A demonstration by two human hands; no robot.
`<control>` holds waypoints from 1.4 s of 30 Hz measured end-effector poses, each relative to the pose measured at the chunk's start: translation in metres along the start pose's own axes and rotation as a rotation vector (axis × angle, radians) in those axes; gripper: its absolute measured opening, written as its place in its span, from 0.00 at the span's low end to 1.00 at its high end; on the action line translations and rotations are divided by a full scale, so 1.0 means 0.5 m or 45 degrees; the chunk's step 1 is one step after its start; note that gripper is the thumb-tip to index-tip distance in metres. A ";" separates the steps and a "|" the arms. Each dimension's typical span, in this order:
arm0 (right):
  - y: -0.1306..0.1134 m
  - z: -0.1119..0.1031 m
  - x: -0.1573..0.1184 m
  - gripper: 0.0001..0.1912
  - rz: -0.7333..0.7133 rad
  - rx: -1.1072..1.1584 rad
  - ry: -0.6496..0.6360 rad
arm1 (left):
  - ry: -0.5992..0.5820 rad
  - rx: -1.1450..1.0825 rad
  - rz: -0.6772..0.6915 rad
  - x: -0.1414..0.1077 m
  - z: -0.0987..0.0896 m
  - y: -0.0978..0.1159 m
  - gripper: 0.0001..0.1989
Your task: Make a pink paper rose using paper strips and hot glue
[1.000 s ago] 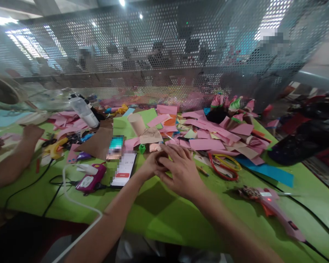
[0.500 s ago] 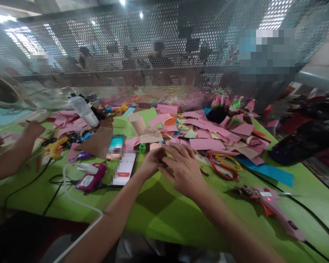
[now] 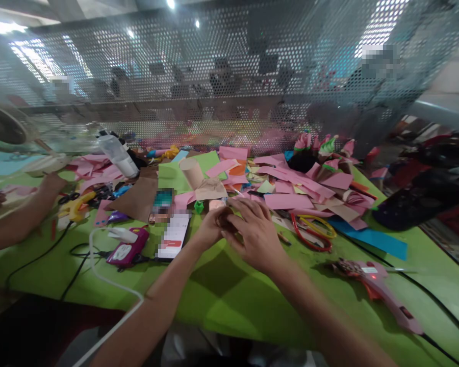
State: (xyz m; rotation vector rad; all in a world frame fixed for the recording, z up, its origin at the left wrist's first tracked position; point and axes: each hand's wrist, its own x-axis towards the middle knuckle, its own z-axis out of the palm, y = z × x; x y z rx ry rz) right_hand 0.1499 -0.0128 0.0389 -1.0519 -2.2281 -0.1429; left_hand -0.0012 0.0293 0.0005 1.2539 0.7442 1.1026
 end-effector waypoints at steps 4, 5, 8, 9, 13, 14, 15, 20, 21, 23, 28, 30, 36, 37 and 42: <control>0.005 -0.001 -0.001 0.11 -0.005 0.026 -0.007 | -0.054 0.016 -0.042 0.002 -0.003 -0.004 0.19; 0.009 -0.005 -0.001 0.11 0.008 0.055 0.012 | -0.068 0.056 -0.060 0.002 -0.005 -0.002 0.20; 0.031 -0.016 -0.001 0.13 0.092 0.172 0.128 | -0.046 0.441 -0.091 -0.006 -0.012 0.005 0.22; 0.039 -0.016 0.000 0.13 0.115 0.206 0.172 | -0.027 0.641 -0.096 -0.010 -0.013 0.008 0.21; 0.076 0.002 0.020 0.12 0.178 0.235 0.234 | -0.024 1.316 -0.099 -0.024 -0.005 0.009 0.16; 0.083 0.011 0.030 0.12 0.195 0.232 0.198 | -0.042 1.421 -0.103 -0.026 -0.001 0.007 0.14; 0.088 0.022 0.044 0.12 0.206 0.230 0.141 | -0.054 1.514 -0.108 -0.026 0.004 0.003 0.14; 0.076 0.087 0.140 0.15 0.256 0.060 -0.379 | -0.093 1.801 -0.153 -0.017 0.021 -0.011 0.23; 0.068 0.104 0.159 0.16 0.258 0.030 -0.432 | -0.107 1.833 -0.158 -0.016 0.022 -0.012 0.25; 0.051 0.139 0.191 0.17 0.254 -0.011 -0.486 | -0.124 1.841 -0.156 -0.015 0.023 -0.013 0.29; 0.031 0.214 0.234 0.18 0.261 -0.052 -0.492 | -0.075 1.734 -0.056 -0.023 0.019 -0.023 0.34; 0.035 0.226 0.244 0.15 0.284 -0.022 -0.457 | -0.068 1.709 -0.013 -0.027 0.017 -0.028 0.36; 0.077 0.180 0.264 0.12 0.478 0.215 -0.200 | 0.039 1.633 0.059 -0.030 0.021 -0.013 0.28; 0.085 0.163 0.262 0.13 0.506 0.281 -0.147 | 0.097 1.574 0.083 -0.029 0.021 -0.006 0.25; 0.100 0.072 0.211 0.17 0.573 0.650 0.024 | 0.696 0.871 0.238 -0.013 0.004 0.025 0.12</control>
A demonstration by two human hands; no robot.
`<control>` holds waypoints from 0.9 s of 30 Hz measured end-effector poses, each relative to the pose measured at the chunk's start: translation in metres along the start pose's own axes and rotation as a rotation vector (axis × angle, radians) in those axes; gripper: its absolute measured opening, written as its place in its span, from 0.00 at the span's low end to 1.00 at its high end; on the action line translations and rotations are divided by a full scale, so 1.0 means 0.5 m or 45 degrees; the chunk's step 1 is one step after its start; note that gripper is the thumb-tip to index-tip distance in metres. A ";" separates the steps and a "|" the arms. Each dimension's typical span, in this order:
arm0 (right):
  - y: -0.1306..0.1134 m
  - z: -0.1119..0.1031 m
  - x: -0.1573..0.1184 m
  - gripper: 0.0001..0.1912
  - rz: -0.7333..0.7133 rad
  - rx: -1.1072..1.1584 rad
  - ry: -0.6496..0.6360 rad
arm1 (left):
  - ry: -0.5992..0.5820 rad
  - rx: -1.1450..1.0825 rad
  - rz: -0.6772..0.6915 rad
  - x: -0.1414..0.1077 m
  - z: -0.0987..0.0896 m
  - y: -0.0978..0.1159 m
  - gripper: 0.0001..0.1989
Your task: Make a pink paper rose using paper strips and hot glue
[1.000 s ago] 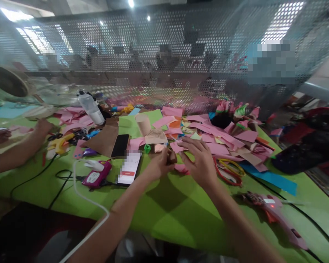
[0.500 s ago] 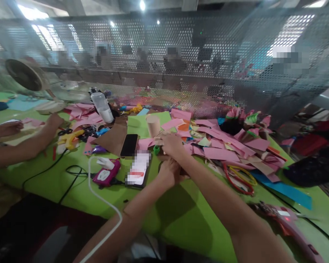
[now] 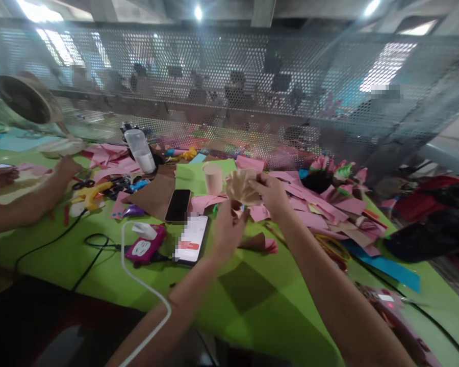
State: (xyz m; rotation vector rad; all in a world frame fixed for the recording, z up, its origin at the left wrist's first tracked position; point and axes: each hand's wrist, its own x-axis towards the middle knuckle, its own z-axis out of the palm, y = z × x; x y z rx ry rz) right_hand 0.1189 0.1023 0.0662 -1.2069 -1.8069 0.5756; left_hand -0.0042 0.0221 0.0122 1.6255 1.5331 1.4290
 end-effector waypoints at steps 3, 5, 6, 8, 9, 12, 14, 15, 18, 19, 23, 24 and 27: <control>-0.004 -0.036 -0.061 0.13 0.144 0.506 -0.005 | 0.169 -0.450 -0.088 0.016 -0.001 -0.007 0.19; -0.004 -0.049 -0.100 0.13 0.263 0.736 -0.005 | 0.052 -0.694 -0.151 0.022 0.005 -0.012 0.25; -0.004 -0.054 -0.116 0.14 0.312 0.793 -0.011 | -0.060 -0.801 -0.193 0.023 0.009 -0.015 0.27; -0.001 -0.059 -0.142 0.16 0.377 0.858 0.000 | -0.272 -0.944 -0.287 0.023 0.017 -0.018 0.25; 0.001 -0.061 -0.151 0.17 0.388 0.872 0.011 | -0.338 -0.981 -0.328 0.023 0.020 -0.018 0.23; 0.014 -0.063 -0.170 0.19 0.379 0.862 0.015 | -0.377 -1.014 -0.390 0.022 0.021 -0.017 0.22; 0.027 -0.062 -0.179 0.20 0.373 0.834 0.012 | -0.373 -0.999 -0.392 0.023 0.016 -0.016 0.22; 0.035 -0.061 -0.184 0.20 0.374 0.814 0.037 | -0.367 -0.978 -0.388 0.023 0.013 -0.015 0.21; 0.055 -0.061 -0.197 0.19 0.378 0.731 0.156 | -0.296 -0.878 -0.360 0.025 0.006 -0.014 0.19; 0.059 -0.061 -0.201 0.19 0.378 0.718 0.181 | -0.273 -0.848 -0.348 0.024 0.005 -0.014 0.19; 0.055 -0.065 -0.215 0.28 0.335 0.790 0.152 | -0.309 -0.817 -0.309 0.017 0.006 -0.013 0.25; 0.051 -0.066 -0.216 0.34 0.303 0.796 0.136 | -0.315 -0.822 -0.294 0.014 0.007 -0.013 0.28; 0.041 -0.068 -0.219 0.42 0.172 0.684 0.080 | -0.284 -0.794 -0.236 0.009 0.007 -0.013 0.31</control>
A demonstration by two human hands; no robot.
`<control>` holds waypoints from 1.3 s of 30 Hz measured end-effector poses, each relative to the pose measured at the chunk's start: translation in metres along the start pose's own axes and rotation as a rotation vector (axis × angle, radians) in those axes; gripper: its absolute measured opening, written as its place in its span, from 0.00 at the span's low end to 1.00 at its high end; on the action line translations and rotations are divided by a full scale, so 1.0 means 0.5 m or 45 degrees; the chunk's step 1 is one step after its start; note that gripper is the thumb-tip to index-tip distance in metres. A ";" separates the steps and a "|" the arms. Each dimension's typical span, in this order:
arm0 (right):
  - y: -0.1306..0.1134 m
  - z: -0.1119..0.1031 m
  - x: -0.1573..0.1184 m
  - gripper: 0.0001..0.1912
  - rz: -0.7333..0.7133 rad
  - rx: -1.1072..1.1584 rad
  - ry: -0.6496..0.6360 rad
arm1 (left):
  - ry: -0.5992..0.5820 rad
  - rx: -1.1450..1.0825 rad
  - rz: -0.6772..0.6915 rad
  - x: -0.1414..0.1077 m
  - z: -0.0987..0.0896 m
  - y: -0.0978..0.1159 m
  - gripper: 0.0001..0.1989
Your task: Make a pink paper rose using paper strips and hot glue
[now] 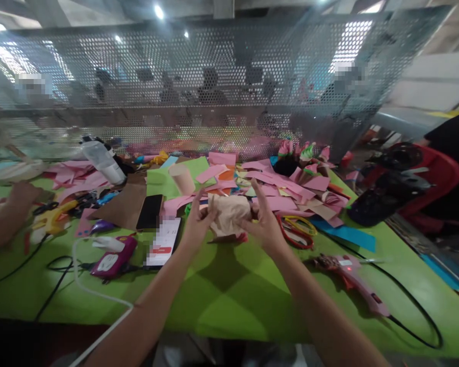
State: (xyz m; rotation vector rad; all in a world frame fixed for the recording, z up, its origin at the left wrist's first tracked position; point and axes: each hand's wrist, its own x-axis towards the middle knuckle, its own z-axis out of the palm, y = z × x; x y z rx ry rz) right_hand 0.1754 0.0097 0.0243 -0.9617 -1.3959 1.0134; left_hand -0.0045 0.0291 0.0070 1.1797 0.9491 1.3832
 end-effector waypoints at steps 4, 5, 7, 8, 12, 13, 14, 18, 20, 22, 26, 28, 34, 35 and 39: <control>0.000 -0.003 0.000 0.28 -0.070 -0.287 -0.028 | -0.090 0.198 0.043 -0.001 -0.006 0.005 0.20; 0.001 -0.004 0.001 0.24 -0.073 -0.333 0.002 | -0.140 0.273 0.058 0.000 -0.007 0.007 0.20; 0.005 -0.006 0.000 0.17 -0.077 -0.379 0.060 | -0.231 0.459 0.132 0.000 -0.010 0.009 0.23; 0.006 -0.006 -0.001 0.14 -0.080 -0.386 0.073 | -0.252 0.570 0.188 0.000 -0.011 0.010 0.25; 0.003 -0.005 -0.004 0.04 -0.164 -0.459 0.075 | -0.187 0.992 0.391 -0.002 -0.012 0.014 0.11; 0.001 -0.005 -0.004 0.04 -0.212 -0.498 0.095 | -0.170 1.049 0.419 -0.002 -0.012 0.014 0.08; -0.002 -0.006 -0.003 0.03 -0.261 -0.535 0.121 | -0.166 1.075 0.441 -0.002 -0.012 0.015 0.07; -0.006 -0.009 -0.002 0.06 -0.265 -0.540 0.103 | -0.257 0.959 0.450 -0.001 -0.012 0.016 0.10; -0.002 -0.007 -0.005 0.05 -0.137 -0.519 0.038 | -0.306 0.835 0.417 -0.003 -0.012 0.017 0.15; 0.003 -0.002 -0.008 0.05 -0.043 -0.512 0.003 | -0.326 0.753 0.374 -0.007 -0.010 0.018 0.15; 0.008 0.009 -0.014 0.06 -0.068 -0.490 -0.026 | -0.329 0.780 0.282 -0.015 -0.003 0.022 0.06; 0.009 0.013 -0.016 0.06 -0.096 -0.511 -0.022 | -0.321 0.792 0.267 -0.018 0.000 0.023 0.07; 0.002 0.020 -0.019 0.05 -0.239 -0.699 -0.006 | -0.312 0.752 0.248 -0.030 0.014 0.019 0.10; 0.000 0.021 -0.020 0.06 -0.275 -0.730 -0.007 | -0.301 0.735 0.242 -0.034 0.017 0.018 0.09; -0.006 0.029 -0.026 0.08 -0.411 -0.839 0.015 | -0.202 0.545 0.180 -0.045 0.036 0.011 0.08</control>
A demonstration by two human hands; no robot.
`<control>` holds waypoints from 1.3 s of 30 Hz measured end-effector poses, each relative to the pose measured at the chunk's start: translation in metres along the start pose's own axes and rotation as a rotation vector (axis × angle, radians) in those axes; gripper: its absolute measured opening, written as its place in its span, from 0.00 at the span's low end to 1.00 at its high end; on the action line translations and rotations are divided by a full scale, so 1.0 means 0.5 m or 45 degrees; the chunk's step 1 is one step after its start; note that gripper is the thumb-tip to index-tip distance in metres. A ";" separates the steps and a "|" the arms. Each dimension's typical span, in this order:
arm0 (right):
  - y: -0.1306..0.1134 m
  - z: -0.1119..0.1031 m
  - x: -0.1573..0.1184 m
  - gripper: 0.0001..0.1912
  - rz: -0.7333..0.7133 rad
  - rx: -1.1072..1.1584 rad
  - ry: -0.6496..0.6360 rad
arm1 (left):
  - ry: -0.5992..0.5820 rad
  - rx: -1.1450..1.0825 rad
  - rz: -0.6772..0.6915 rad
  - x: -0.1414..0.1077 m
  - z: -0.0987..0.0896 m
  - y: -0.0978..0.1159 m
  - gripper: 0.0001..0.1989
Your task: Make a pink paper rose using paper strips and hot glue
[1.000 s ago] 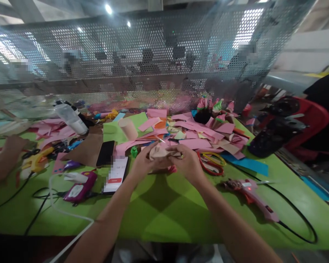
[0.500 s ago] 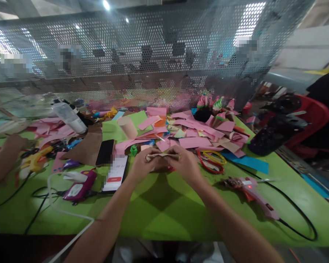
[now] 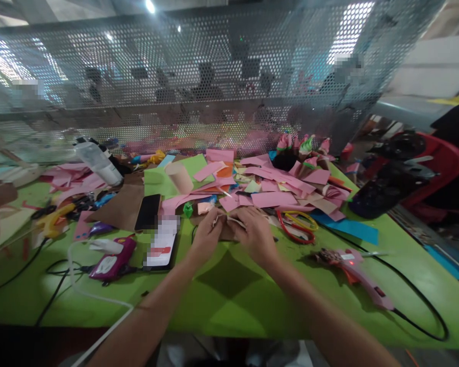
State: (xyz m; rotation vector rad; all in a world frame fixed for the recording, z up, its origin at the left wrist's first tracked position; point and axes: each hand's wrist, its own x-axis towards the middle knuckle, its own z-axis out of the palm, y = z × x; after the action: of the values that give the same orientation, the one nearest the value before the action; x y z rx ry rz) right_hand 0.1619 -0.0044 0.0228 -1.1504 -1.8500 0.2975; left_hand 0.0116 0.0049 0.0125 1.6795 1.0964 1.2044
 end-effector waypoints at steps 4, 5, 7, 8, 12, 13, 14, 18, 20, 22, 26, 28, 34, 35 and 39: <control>-0.017 0.007 -0.008 0.09 -0.216 -0.034 -0.039 | 0.046 -0.487 -0.276 -0.001 0.015 0.005 0.14; -0.021 0.009 -0.010 0.09 -0.256 -0.016 -0.066 | 0.032 -0.598 -0.352 -0.001 0.015 0.007 0.16; -0.023 0.010 -0.012 0.08 -0.230 0.055 -0.068 | 0.022 -0.703 -0.435 0.001 0.011 0.008 0.18; -0.022 0.010 -0.011 0.06 -0.155 0.112 -0.033 | 0.034 -0.688 -0.438 0.002 0.008 0.009 0.18; -0.001 0.012 -0.005 0.14 0.324 0.553 0.005 | 0.114 -0.458 -0.304 0.004 -0.003 0.005 0.14; 0.004 0.014 -0.003 0.17 0.430 0.672 -0.046 | 0.125 -0.396 -0.255 0.004 -0.004 0.003 0.13; 0.008 0.016 -0.002 0.19 0.512 0.767 -0.105 | 0.140 -0.339 -0.205 0.004 -0.005 0.001 0.12; 0.008 0.021 0.001 0.19 0.580 0.808 -0.192 | 0.167 -0.204 -0.085 0.005 -0.005 -0.004 0.10; 0.005 0.020 0.001 0.19 0.536 0.784 -0.203 | 0.164 -0.225 -0.079 0.004 -0.005 -0.004 0.10; 0.007 0.021 0.000 0.19 0.522 0.782 -0.231 | 0.169 -0.246 -0.068 0.004 -0.006 -0.002 0.10; 0.020 0.030 -0.005 0.14 0.519 0.783 -0.356 | 0.195 -0.149 0.037 0.003 -0.007 0.000 0.09; 0.020 0.031 -0.008 0.13 0.437 0.729 -0.388 | 0.220 -0.031 0.103 0.001 -0.006 -0.001 0.08; -0.026 -0.003 -0.010 0.14 0.053 0.511 -0.379 | 0.490 0.371 0.022 0.015 -0.031 -0.009 0.08; -0.030 -0.009 -0.009 0.14 0.059 0.556 -0.351 | 0.525 0.429 -0.012 0.024 -0.043 -0.009 0.08; -0.013 -0.021 0.004 0.14 0.300 0.772 -0.070 | 0.539 0.657 -0.088 0.080 -0.094 -0.006 0.08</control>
State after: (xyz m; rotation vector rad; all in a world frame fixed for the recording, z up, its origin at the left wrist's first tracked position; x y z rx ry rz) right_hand 0.1661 -0.0088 0.0335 -0.9282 -1.5068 0.9591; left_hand -0.0270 0.0485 0.0330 1.7740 1.8358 1.3452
